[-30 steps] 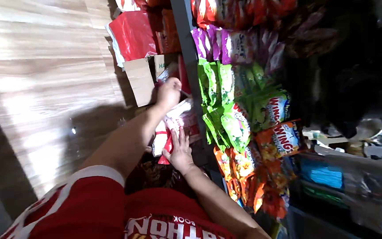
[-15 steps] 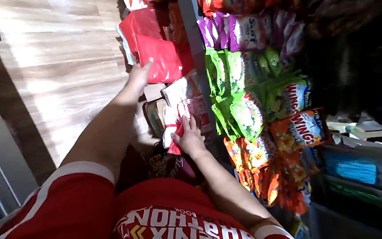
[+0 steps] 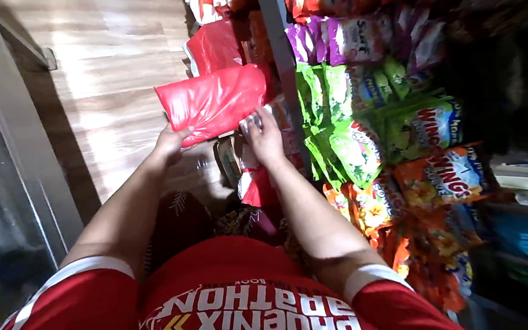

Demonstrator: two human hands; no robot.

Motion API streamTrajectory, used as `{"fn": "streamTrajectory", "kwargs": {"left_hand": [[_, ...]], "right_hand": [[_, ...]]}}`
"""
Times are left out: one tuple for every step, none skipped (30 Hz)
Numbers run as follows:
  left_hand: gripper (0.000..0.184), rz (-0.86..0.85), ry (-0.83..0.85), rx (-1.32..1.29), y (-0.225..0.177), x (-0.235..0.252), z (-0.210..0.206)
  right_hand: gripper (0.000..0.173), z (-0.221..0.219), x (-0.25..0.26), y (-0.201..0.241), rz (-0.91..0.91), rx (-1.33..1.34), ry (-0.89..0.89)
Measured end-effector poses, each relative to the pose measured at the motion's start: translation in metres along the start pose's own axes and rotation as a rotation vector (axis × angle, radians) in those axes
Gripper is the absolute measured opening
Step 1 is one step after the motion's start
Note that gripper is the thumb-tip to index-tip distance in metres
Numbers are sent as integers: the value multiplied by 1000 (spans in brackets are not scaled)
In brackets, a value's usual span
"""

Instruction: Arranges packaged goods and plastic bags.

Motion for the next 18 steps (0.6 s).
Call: {"fn": "streamTrajectory", "kwargs": {"left_hand": [[54,2,1,6,1,-1,1],[54,4,1,5,4,-1,2],[53,15,0,3,7,0,2],[54,34,-5,0,11,2,3],[54,57,-15,-4,16,4,4],[54,82,-23,-9,21,6,4],[55,102,-31,-13,24,8,4],[55,119,-40,-13,27,10,2],[56,136,-46,-12,30,12,1],[57,150,-53,-10,33,14,1],[58,162,-57,-9,36,16,1],[58,174,-61,-13,39,17,1],[59,181,-64,-23,41,17,1],[60,185,-69,-38,42,17,0],[61,187,-74,-55,42,17,-2],[62,189,-83,-69,41,16,-5],[62,193,-94,-81,41,16,-8],[62,203,-105,-93,41,16,-9]], "right_hand": [[51,3,21,5,-8,-11,-26],[59,6,42,6,-29,-32,-47],[67,10,61,4,-65,-57,-63],[73,15,77,0,-123,-80,-76],[78,19,89,-6,-202,-97,-73],[78,23,97,-11,-272,-94,-62],[77,25,103,-15,-316,-66,-37],[76,28,109,-18,-338,-30,-21],[79,29,113,-20,-347,0,-10],[84,29,116,-22,-350,23,3],[88,29,119,-25,-347,41,12],[89,29,120,-26,-340,60,16],[86,29,120,-28,-327,94,11],[79,30,121,-30,-315,130,6],[69,31,121,-30,-301,153,-2],[59,32,119,-28,-293,154,-10],[51,34,116,-24,-291,126,-23],[46,36,113,-19,-287,94,-35]]}}
Point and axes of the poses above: each hand's wrist, its own x-axis towards the middle knuckle, its own z-axis out of the back of the hand, y = z × x, the point moved 7 cm from there along x, towards the middle knuckle, and after that the axes turned 14 degrees about y, right-handed, at the moved point
